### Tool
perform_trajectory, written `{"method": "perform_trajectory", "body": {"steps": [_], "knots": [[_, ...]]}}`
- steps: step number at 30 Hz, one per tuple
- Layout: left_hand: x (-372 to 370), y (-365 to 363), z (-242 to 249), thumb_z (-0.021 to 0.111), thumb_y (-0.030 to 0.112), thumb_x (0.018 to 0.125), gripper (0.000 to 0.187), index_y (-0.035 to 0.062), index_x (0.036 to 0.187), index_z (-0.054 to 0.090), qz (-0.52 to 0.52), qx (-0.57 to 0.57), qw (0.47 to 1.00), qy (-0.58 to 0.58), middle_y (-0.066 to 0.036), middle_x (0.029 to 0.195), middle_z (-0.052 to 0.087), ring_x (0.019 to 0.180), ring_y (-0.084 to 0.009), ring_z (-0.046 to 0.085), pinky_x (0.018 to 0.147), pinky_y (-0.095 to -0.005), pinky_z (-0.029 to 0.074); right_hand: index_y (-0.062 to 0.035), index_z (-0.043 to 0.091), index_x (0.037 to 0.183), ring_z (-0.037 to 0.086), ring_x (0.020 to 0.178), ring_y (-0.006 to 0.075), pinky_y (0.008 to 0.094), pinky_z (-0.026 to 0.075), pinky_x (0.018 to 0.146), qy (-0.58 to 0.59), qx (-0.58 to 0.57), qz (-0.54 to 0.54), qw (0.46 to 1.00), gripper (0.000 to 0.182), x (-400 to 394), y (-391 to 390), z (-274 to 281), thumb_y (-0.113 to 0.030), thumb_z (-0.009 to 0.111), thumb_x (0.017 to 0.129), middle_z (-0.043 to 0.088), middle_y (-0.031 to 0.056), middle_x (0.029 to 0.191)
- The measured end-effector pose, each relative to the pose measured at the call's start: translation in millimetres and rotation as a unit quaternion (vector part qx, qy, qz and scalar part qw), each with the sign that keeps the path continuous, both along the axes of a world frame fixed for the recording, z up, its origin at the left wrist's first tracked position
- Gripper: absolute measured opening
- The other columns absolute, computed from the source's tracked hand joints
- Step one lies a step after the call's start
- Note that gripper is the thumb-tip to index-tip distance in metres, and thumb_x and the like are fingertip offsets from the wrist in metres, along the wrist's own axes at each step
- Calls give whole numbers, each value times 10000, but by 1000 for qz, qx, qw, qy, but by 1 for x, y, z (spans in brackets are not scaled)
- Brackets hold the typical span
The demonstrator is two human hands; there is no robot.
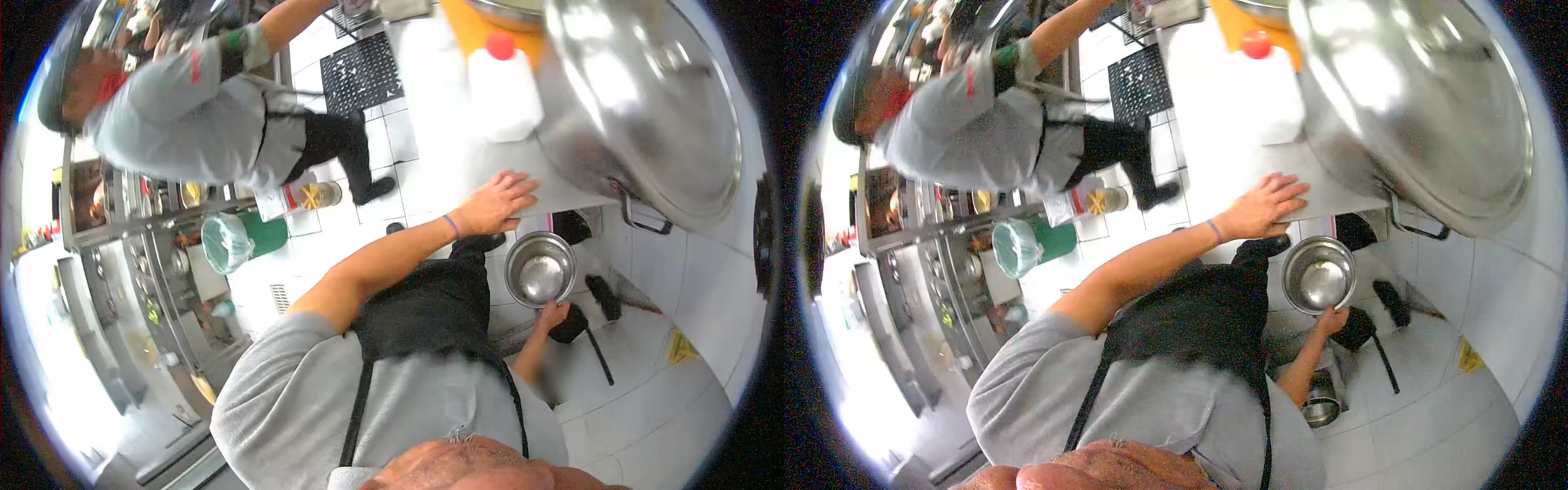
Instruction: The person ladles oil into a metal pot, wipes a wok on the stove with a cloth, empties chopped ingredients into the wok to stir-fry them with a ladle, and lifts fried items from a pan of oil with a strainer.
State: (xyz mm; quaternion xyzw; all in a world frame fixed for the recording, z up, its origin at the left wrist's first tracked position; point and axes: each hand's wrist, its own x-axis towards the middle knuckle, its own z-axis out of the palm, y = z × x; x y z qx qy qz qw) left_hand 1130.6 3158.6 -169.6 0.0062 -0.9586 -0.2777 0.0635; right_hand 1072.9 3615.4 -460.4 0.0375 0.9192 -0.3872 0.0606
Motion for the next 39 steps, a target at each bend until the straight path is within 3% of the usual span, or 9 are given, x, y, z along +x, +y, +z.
{"method": "perform_trajectory", "body": {"steps": [3, 10, 17, 21, 25, 29, 32, 35, 39], "knots": [[1, -11, -5, 730, 255, 768, 528, 90, 1248, 583, -15, 36, 998, 57, -125, 1445, 438, 1351, -346, 370, 1137, -485, 284, 19, 464, 762, 487, 697, 338, 432, 422, 752, -94, 35, -16, 995, 172, 2, -30, 65, -42, 586, 656, 497, 161, 745], [105, -52, -10, 688, 173, 801, 320, 36, 1089, 659, -45, 155, 987, -25, -158, 1208, 613, 1243, -318, 491, 1052, -435, 390, 3, 385, 707, 386, 683, 295, 394, 381, 710, -23, 65, 27, 997, 219, 87, -92, 170, -58, 589, 661, 430, 141, 725], [422, -147, -28, 666, 152, 847, 327, 54, 1158, 658, 254, 254, 930, -73, -184, 1150, 659, 1058, -366, 622, 951, -417, 483, -41, 355, 712, 398, 626, 227, 401, 391, 593, -38, -24, 17, 999, 184, 140, -151, 172, -3, 531, 676, 408, 98, 698], [586, -190, 21, 666, 171, 888, 351, 36, 1211, 640, 514, 322, 793, -42, -135, 1156, 676, 1004, -226, 660, 861, -328, 531, -108, 350, 773, 428, 566, 201, 401, 357, 440, -149, -51, -7, 987, 217, 175, -214, 208, 35, 509, 736, 404, 77, 705], [672, -208, 128, 650, 138, 914, 277, 8, 1159, 651, 579, 388, 708, 113, -44, 998, 664, 899, -130, 600, 833, -269, 482, -93, 365, 799, 442, 521, 206, 409, 376, 419, -207, -53, 15, 977, 195, 180, -247, 190, 35, 498, 735, 447, 93, 734], [682, -208, 258, 686, 110, 779, 281, -40, 1015, 653, 449, 196, 826, 280, -130, 906, 609, 891, -238, 592, 866, -362, 475, -78, 387, 821, 440, 474, 214, 414, 383, 377, -273, -130, 53, 952, 183, 186, -286, 155, 40, 485, 722, 470, 114, 728], [670, -203, 310, 682, 166, 799, 232, 59, 1005, 687, 251, 157, 840, 456, -129, 952, 608, 784, -232, 595, 771, -477, 523, -74, 398, 825, 436, 441, 214, 415, 387, 350, -317, -142, 72, 935, 181, 179, -326, 123, 44, 477, 713, 479, 118, 704], [655, -213, 358, 807, 210, 750, 305, 187, 1035, 701, 132, 124, 844, 505, -22, 859, 603, 694, -165, 619, 698, -430, 570, -87, 398, 805, 425, 412, 207, 409, 386, 331, -335, -141, 75, 929, 181, 174, -382, 107, 45, 475, 710, 470, 99, 652], [638, -219, 401, 630, 284, 901, 582, 422, 1429, 427, 147, 86, 900, 402, 7, 930, 521, 811, -177, 539, 789, -466, 588, -92, 392, 780, 403, 378, 202, 395, 380, 313, -298, -187, 81, 933, 169, 187, -481, 119, 39, 476, 712, 464, 87, 630]]}}
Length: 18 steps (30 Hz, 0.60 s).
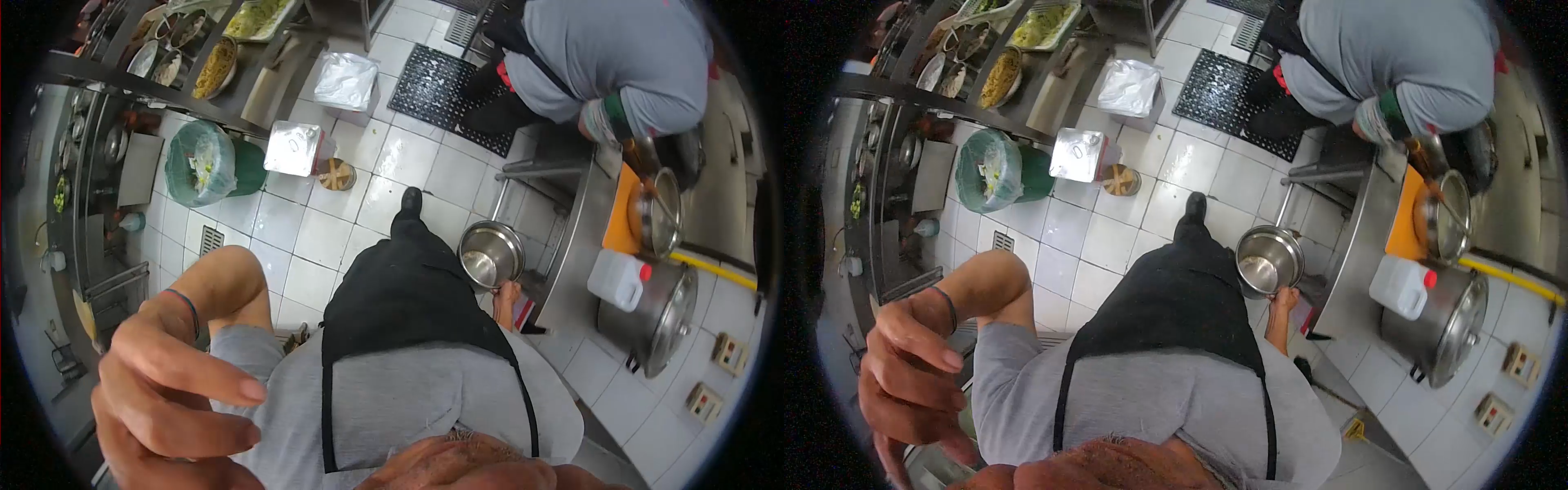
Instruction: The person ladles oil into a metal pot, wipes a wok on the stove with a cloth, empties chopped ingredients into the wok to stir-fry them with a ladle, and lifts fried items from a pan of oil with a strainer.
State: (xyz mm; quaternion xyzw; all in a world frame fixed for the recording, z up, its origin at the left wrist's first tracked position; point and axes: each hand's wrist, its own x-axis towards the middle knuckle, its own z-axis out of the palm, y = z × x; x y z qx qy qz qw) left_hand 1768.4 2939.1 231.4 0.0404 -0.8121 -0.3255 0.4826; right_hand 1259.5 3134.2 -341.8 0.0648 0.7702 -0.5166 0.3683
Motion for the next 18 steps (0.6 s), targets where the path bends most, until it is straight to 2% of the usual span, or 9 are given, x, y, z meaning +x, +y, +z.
{"method": "perform_trajectory", "body": {"steps": [1, 4, 6, 8, 10, 12, 14, 15, 18], "knots": [[-8, -25, -15, 826, 291, 746, 544, 376, 1245, 627, -5, -91, 993, 80, 20, 881, 603, 723, -116, 633, 667, -392, 566, -88, 390, 775, 397, 374, 200, 390, 378, 311, 4, -7, 4, 1000, 165, 2, -30, 2, 37, 476, 712, 464, 87, 632], [-18, -40, -5, 825, 268, 749, 553, 387, 1250, 623, 57, -64, 996, 10, 13, 880, 605, 717, -116, 631, 659, -377, 572, -85, 388, 770, 389, 375, 186, 364, 367, 313, 45, 30, 34, 998, 162, 14, -121, 11, 40, 470, 708, 453, 72, 628], [-20, -47, 0, 828, 229, 734, 486, 360, 1165, 645, 95, -40, 994, -26, 16, 849, 602, 710, -130, 629, 668, -387, 576, -79, 389, 768, 402, 384, 180, 362, 373, 311, 37, -17, 90, 995, 153, 16, -176, 11, 35, 472, 710, 458, 74, 633], [-22, -60, 3, 836, 171, 704, 319, 256, 982, 706, 133, -19, 990, -35, 21, 802, 611, 681, -148, 639, 658, -388, 599, -59, 423, 778, 426, 403, 177, 350, 386, 320, 44, -41, 149, 987, 121, 20, -237, 5, 21, 486, 711, 461, 71, 629], [-25, -73, 2, 835, 180, 706, 313, 264, 978, 705, 168, -27, 984, -46, 21, 797, 606, 687, -146, 642, 661, -395, 597, -53, 438, 758, 450, 417, 174, 333, 396, 327, 69, -55, 217, 972, 100, 31, -303, 6, 10, 503, 715, 458, 63, 619], [-22, -80, 0, 821, 234, 727, 361, 331, 1047, 683, 200, -21, 976, -78, 30, 815, 585, 701, -144, 626, 681, -411, 575, -73, 411, 729, 456, 412, 165, 327, 398, 326, 89, -60, 286, 952, 132, 58, -368, 34, 17, 507, 727, 453, 53, 613], [-7, -84, -2, 793, 334, 767, 464, 457, 1187, 639, 220, -6, 966, -134, 46, 856, 548, 723, -140, 591, 718, -437, 533, -84, 396, 723, 453, 419, 155, 328, 404, 327, 81, -84, 331, 937, 158, 83, -430, 59, 28, 507, 724, 445, 45, 618], [0, -97, -3, 807, 309, 754, 438, 424, 1150, 660, 203, -11, 965, -167, 13, 862, 542, 726, -160, 594, 720, -452, 531, -86, 390, 712, 453, 429, 153, 328, 406, 326, 66, -117, 344, 929, 169, 95, -460, 66, 34, 509, 713, 440, 43, 624], [27, -123, -30, 783, 250, 771, 430, 295, 1183, 665, 299, 75, 943, -128, -50, 857, 546, 744, -181, 593, 726, -456, 522, -91, 405, 732, 462, 411, 150, 318, 413, 320, 64, -180, 386, 903, 192, 132, -551, 105, 62, 521, 717, 462, 46, 616]]}}
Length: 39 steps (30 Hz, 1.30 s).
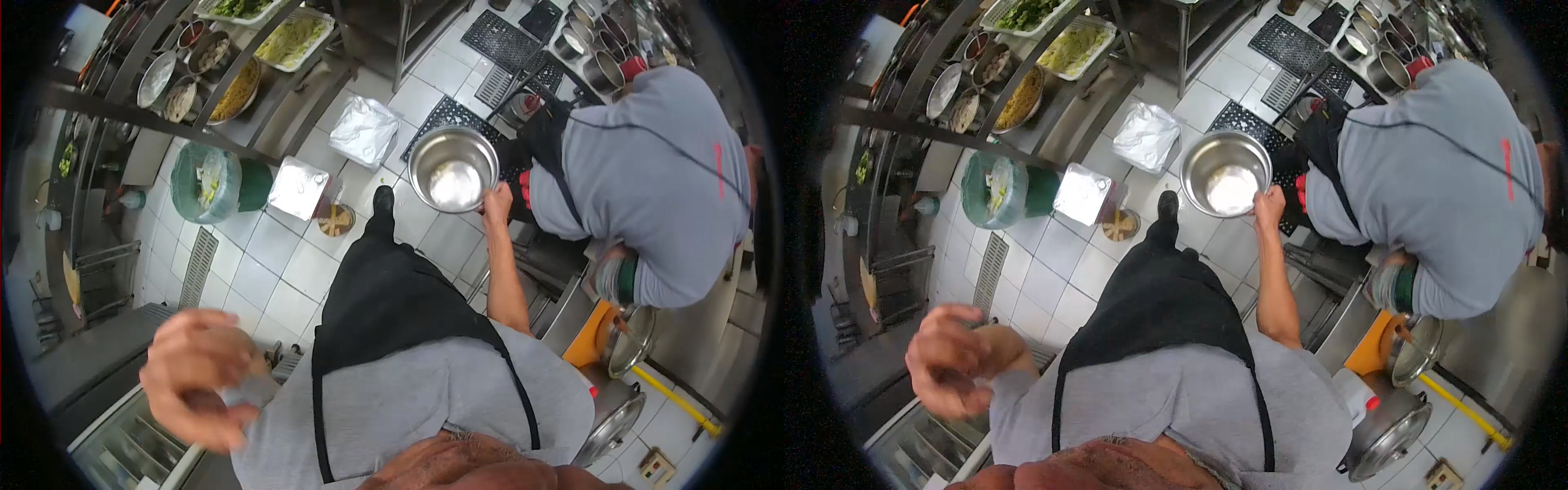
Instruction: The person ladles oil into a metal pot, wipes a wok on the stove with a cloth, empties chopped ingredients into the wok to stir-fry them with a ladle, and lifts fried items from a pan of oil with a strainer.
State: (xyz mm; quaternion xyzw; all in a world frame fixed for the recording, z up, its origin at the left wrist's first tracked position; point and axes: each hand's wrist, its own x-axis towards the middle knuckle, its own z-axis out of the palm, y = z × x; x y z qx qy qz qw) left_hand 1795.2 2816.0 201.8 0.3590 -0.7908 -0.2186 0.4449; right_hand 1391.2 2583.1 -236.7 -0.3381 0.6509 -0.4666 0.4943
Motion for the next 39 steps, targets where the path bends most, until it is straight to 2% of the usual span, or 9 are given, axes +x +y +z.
{"method": "perform_trajectory", "body": {"steps": [3, 6, 8, 13, 17, 22, 29, 35, 39], "knots": [[9, -45, -53, 726, 119, 746, 379, 131, 1122, 685, 248, -62, 960, 118, -88, 832, 593, 713, -209, 598, 684, -402, 529, -92, 415, 750, 464, 381, 151, 306, 418, 315, -48, -36, 15, 998, 214, 32, -61, 52, 83, 534, 721, 481, 47, 596], [54, -78, -91, 666, 95, 759, 402, -1, 1149, 647, 277, 157, 946, 58, -118, 869, 595, 815, -223, 600, 747, -358, 486, -78, 438, 766, 469, 363, 145, 284, 423, 318, -65, -71, 9, 995, 212, 49, -121, 102, 99, 541, 713, 502, 47, 575], [59, -118, -132, 666, 62, 752, 420, -58, 1152, 621, 277, 237, 923, 121, -124, 905, 613, 872, -219, 594, 787, -321, 457, -78, 441, 769, 475, 371, 142, 276, 425, 323, -83, -93, 6, 992, 213, 56, -152, 137, 100, 542, 711, 509, 46, 582], [41, -241, -150, 691, 59, 797, 409, 0, 1195, 620, 122, 312, 942, -25, -144, 921, 635, 848, -270, 615, 788, -348, 487, -65, 455, 777, 490, 363, 138, 272, 427, 308, -92, -129, -9, 987, 188, 54, -219, 187, 96, 534, 722, 547, 59, 600], [31, -314, -141, 704, 115, 818, 406, 29, 1206, 617, 58, 315, 945, -68, -170, 943, 643, 874, -325, 627, 780, -375, 496, -71, 449, 775, 478, 365, 118, 248, 415, 311, -79, -141, -43, 986, 188, 58, -269, 212, 90, 531, 725, 542, 54, 600], [18, -388, -138, 699, 169, 831, 426, 30, 1223, 606, 106, 322, 934, -109, -189, 952, 639, 893, -346, 632, 793, -393, 498, -95, 401, 743, 416, 361, 99, 241, 374, 307, -58, -148, -43, 986, 219, 35, -379, 192, 89, 515, 709, 490, 21, 594], [-29, -479, -138, 702, 175, 856, 429, 16, 1243, 607, 149, 409, 900, -11, -151, 989, 663, 928, -231, 650, 828, -338, 514, -94, 386, 749, 445, 385, 120, 273, 391, 296, -82, -157, -53, 983, 226, 16, -508, 175, 80, 529, 720, 462, 18, 613], [-68, -580, -123, 685, 174, 864, 426, 16, 1250, 594, 106, 401, 909, -49, -165, 982, 660, 911, -269, 651, 807, -343, 516, -64, 400, 718, 439, 402, 126, 299, 374, 318, 19, -144, -63, 987, 201, -17, -566, 140, 65, 554, 709, 458, 21, 610], [-70, -649, -125, 688, 166, 874, 425, 3, 1254, 592, 84, 387, 909, -132, -132, 985, 651, 900, -212, 632, 794, -319, 504, -68, 401, 739, 435, 415, 117, 274, 378, 307, 36, -125, -82, 988, 191, -26, -581, 138, 63, 538, 710, 447, 15, 638]]}}
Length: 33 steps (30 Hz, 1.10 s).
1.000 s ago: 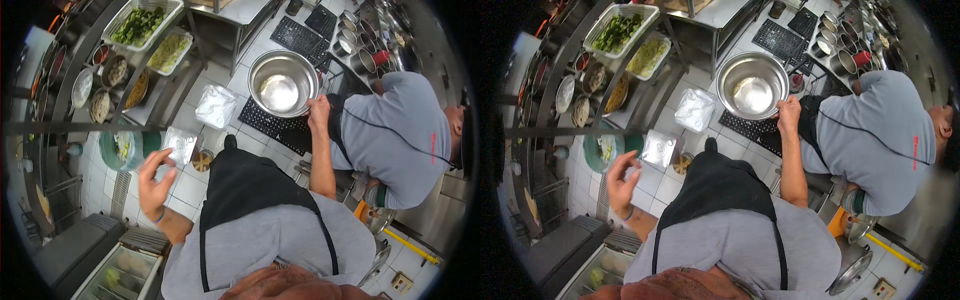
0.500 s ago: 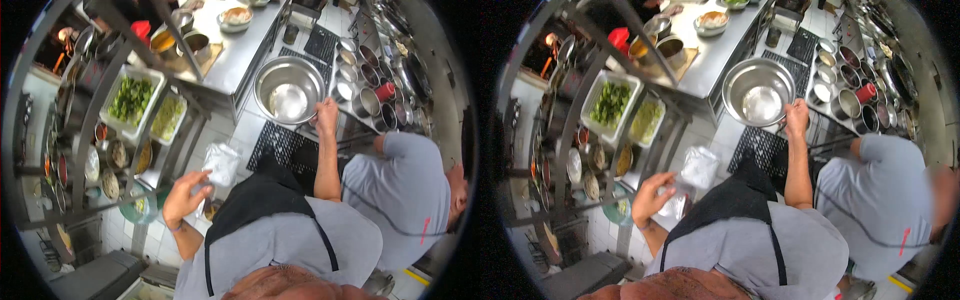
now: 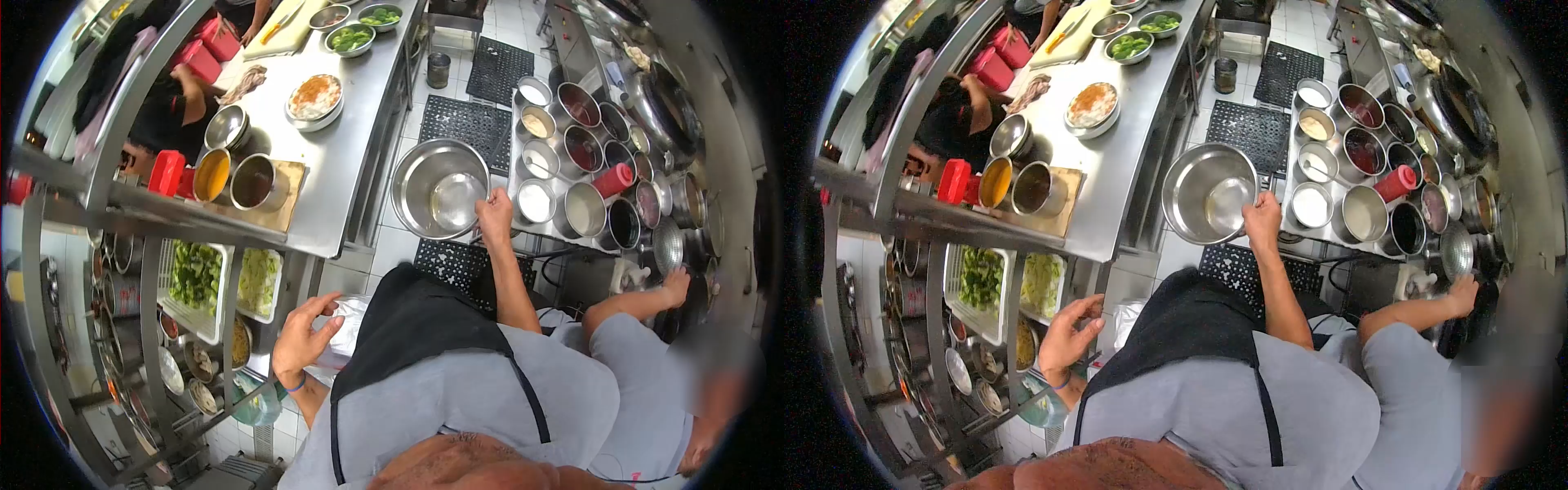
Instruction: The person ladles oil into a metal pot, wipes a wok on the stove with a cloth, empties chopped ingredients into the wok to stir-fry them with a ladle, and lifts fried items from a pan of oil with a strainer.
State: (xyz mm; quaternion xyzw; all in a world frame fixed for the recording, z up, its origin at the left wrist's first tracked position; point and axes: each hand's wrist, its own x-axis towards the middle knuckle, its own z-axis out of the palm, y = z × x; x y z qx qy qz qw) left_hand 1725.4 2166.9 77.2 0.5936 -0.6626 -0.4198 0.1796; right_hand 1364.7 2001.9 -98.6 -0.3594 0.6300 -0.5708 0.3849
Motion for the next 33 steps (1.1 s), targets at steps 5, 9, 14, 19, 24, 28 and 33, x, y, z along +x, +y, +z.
{"method": "perform_trajectory", "body": {"steps": [5, 9, 14, 19, 24, 28, 33], "knots": [[-5, -96, -11, 690, 214, 866, 407, 70, 1240, 617, -36, 7, 999, 20, -129, 953, 665, 868, -251, 651, 653, -321, 491, -70, 406, 742, 449, 400, 126, 283, 388, 303, -100, 74, -17, 992, 191, -16, -23, -21, 60, 541, 711, 460, 24, 625], [8, -191, -27, 689, 211, 869, 425, 68, 1261, 606, -80, -4, 994, 75, -123, 998, 669, 910, -229, 643, 665, -321, 499, -76, 412, 740, 457, 401, 129, 286, 383, 295, -90, 108, -52, 989, 200, -22, -71, -18, 69, 546, 713, 475, 33, 600], [20, -306, -31, 688, 188, 863, 437, 36, 1262, 595, -132, 1, 987, 92, -144, 1048, 662, 951, -239, 633, 765, -330, 504, -86, 399, 743, 465, 401, 124, 281, 387, 302, -99, 109, -88, 985, 219, -25, -132, -6, 76, 540, 705, 486, 36, 605], [-20, -416, -23, 693, 137, 844, 421, 10, 1236, 604, -212, -27, 969, 122, -161, 1029, 666, 929, -259, 639, 843, -349, 496, -87, 414, 733, 431, 468, 88, 267, 361, 361, -69, 92, -132, 985, 218, -27, -179, 19, 78, 554, 705, 451, -6, 632], [-99, -504, -27, 691, 118, 842, 328, 3, 1147, 646, -299, -54, 941, 148, -160, 980, 669, 893, -279, 648, 792, -343, 504, -82, 426, 725, 411, 518, 69, 247, 314, 432, -23, 36, -158, 986, 208, -39, -223, 9, 73, 565, 708, 435, -24, 636], [-170, -557, -33, 670, 86, 852, 182, -18, 1001, 678, -333, -83, 930, 129, -159, 914, 675, 827, -282, 655, 730, -333, 511, -74, 438, 726, 441, 533, 70, 244, 331, 443, -14, 91, -179, 979, 193, -61, -270, 4, 49, 583, 696, 447, -13, 628], [-241, -625, -54, 660, 27, 850, 135, -24, 973, 676, -238, -158, 947, 148, -150, 880, 667, 776, -263, 660, 711, -334, 516, -71, 442, 717, 427, 557, 76, 259, 338, 465, -82, 90, -185, 975, 189, -98, -348, 1, 41, 589, 681, 432, -13, 634]]}}
